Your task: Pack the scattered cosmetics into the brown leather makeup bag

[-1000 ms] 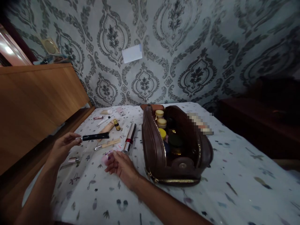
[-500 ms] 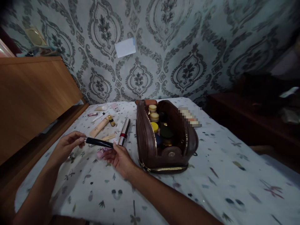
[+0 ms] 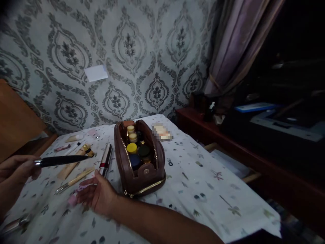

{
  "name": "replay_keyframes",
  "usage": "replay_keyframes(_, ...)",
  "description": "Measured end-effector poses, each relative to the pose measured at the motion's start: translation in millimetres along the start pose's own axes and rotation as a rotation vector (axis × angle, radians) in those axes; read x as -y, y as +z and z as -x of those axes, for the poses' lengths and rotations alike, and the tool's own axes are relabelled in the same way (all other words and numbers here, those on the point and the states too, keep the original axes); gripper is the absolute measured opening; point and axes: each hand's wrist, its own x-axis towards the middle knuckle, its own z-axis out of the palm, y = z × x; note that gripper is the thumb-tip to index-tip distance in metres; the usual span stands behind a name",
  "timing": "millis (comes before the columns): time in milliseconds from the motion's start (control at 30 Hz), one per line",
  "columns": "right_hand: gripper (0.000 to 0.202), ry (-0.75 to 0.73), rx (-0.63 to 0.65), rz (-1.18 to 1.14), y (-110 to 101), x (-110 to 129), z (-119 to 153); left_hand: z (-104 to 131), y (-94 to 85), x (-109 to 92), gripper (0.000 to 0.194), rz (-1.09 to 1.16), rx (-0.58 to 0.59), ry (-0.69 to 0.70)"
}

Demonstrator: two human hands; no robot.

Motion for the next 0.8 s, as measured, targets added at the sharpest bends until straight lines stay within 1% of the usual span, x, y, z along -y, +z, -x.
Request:
replay_keyframes(67,0.07,0.0,0.012,0.009,-1.1,0.0,-1.4,-9.2,8.6,-24.1,0.019,0.115,-0.068,-0.028)
replay_keyframes(133,0.073,-0.005,0.021,0.004,-2.2,-0.3,-2.5,-18.6,20.2,-54.2,0.017,0.193,-0.069,0.002)
replay_keyframes(200,0.075,0.003,0.023,0.0,-2.7,-0.5,-3.2,-28.2,33.6,-83.8,0.016,0.181,-0.042,0.041)
replay_keyframes(233,0.076,0.005,0.019,-0.003,-2.6,-0.5,-3.4,-33.3,40.7,-96.9,0.016,0.181,-0.043,0.09)
replay_keyframes(300,0.078,0.0,0.003,-0.011,-1.8,-0.3,-3.3,-44.5,55.9,-118.3,0.016,0.165,0.026,0.181)
replay_keyframes(367,0.078,-0.006,-0.018,-0.017,-0.5,0.2,-3.1,-57.0,73.3,-133.5,0.018,0.176,0.138,0.277)
replay_keyframes(433,0.076,0.012,-0.038,-0.01,0.5,1.1,-3.1,-70.2,93.2,-143.4,0.02,0.193,0.261,0.356)
replay_keyframes(467,0.075,0.021,-0.048,-0.003,0.9,1.5,-3.2,-76.6,103.7,-146.5,0.02,0.203,0.299,0.383)
replay_keyframes(533,0.072,0.034,-0.058,0.004,1.0,2.1,-3.4,-88.4,124.9,-149.6,0.02,0.166,0.382,0.401)
replay_keyframes(667,0.074,0.036,-0.028,-0.001,0.3,2.2,-2.9,-105.0,161.6,-148.2,0.02,0.092,0.445,0.377)
replay_keyframes(800,0.075,0.024,-0.002,0.012,0.6,3.0,-0.5,-112.1,185.6,-149.0,0.019,0.06,0.472,0.402)
